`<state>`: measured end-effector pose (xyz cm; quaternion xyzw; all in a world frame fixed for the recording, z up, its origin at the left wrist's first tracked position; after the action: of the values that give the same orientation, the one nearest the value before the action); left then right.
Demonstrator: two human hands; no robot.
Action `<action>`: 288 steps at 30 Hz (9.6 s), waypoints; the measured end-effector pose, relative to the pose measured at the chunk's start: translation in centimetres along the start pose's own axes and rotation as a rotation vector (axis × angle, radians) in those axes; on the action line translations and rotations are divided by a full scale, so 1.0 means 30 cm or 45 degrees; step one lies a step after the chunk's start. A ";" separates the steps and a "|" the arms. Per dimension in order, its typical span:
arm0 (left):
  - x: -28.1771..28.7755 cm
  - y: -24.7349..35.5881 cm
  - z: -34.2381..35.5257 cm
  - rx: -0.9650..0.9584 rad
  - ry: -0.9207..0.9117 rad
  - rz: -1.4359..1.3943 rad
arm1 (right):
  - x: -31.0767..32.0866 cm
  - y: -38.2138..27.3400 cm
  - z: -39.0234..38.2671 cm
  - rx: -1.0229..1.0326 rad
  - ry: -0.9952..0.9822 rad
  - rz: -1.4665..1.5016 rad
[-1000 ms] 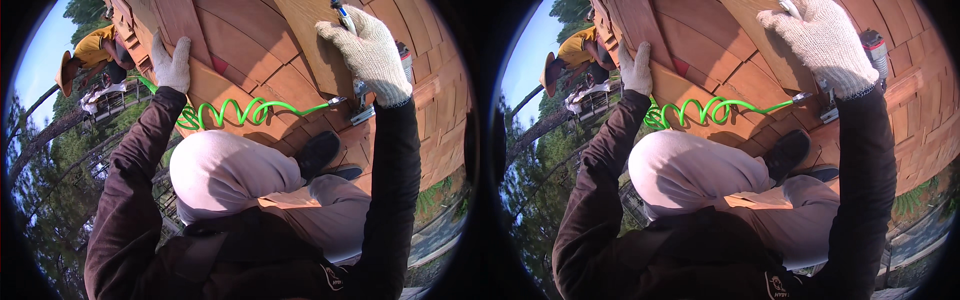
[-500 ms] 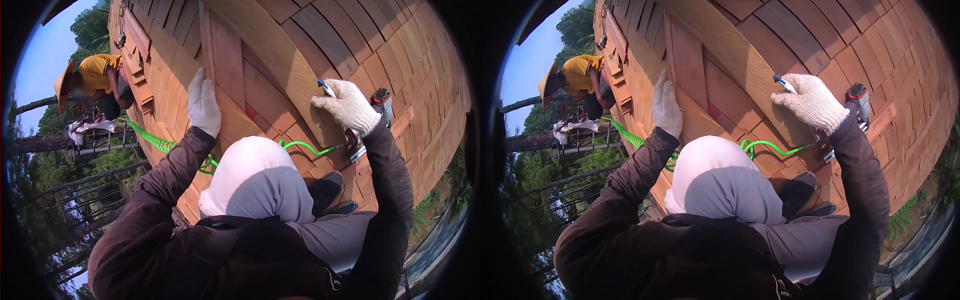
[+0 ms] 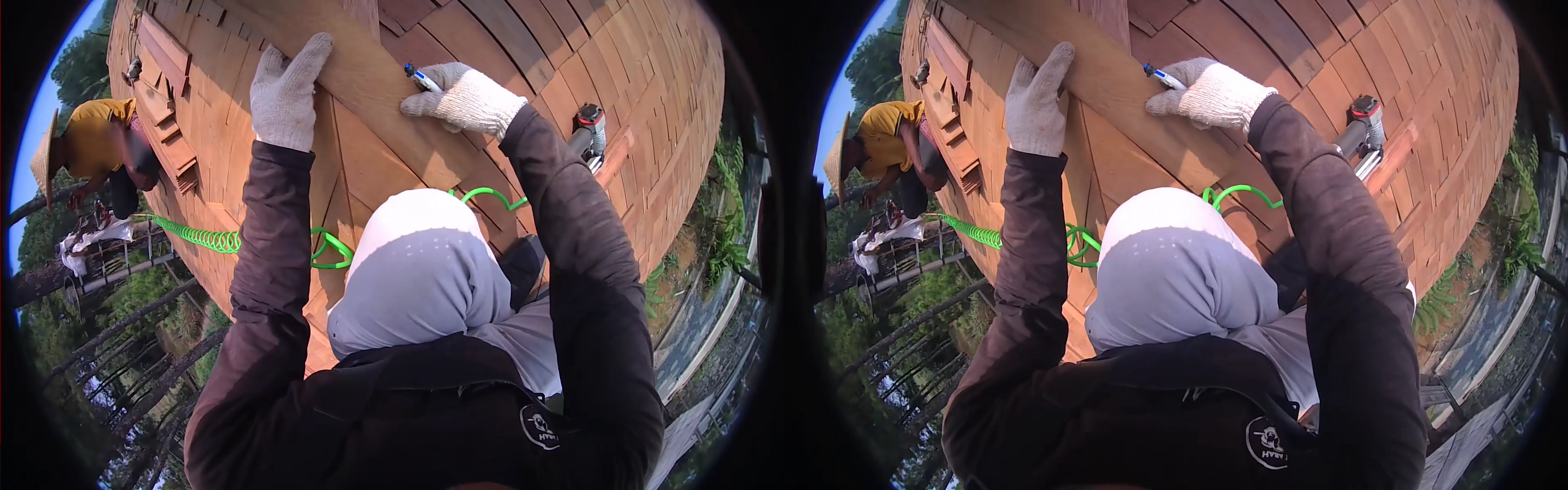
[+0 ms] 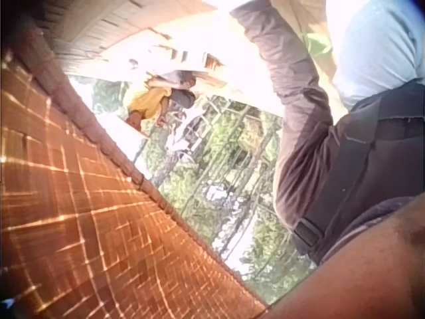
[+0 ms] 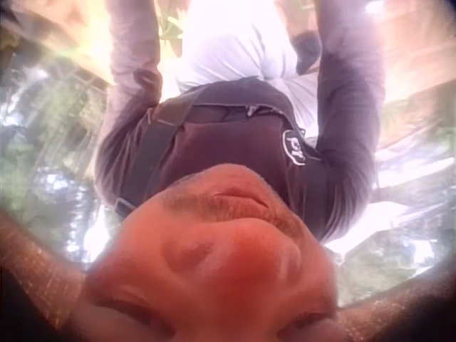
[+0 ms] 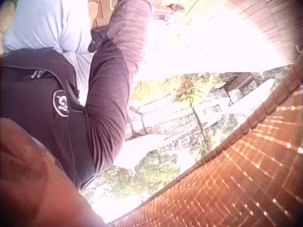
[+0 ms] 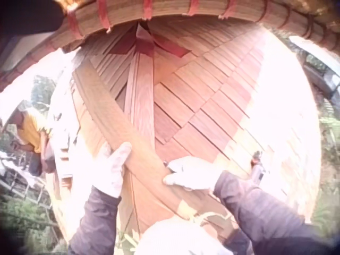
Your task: The person places wood shingles onto a roof, uses a marker to draw lines on them, and secures the shingles using a pneumatic nail gun.
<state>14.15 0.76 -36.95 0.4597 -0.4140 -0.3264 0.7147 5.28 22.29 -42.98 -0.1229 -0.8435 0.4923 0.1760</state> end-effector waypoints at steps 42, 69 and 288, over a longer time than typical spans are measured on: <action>0.034 -0.051 0.071 0.309 0.219 0.061 | -0.182 0.157 -0.245 0.079 0.577 -1.028; -0.060 -0.063 0.082 0.217 0.223 -0.287 | 0.309 0.214 -0.504 0.328 1.071 0.726; 0.086 -0.313 -0.199 0.534 0.317 -1.357 | -0.166 -0.158 -0.035 0.558 0.644 -0.482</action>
<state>19.83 -2.54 -46.31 0.7709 -0.0945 -0.4955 0.3890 10.09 18.93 -39.24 -0.0419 -0.6561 0.5738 0.4885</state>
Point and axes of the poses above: each hand's wrist, its own z-axis towards the middle knuckle, its own x-axis out of the back of the hand, y = z × x, the point moved 7 cm from there along z, towards the middle knuckle, and after that the axes turned 4 degrees about -y, right-handed, at the moved point
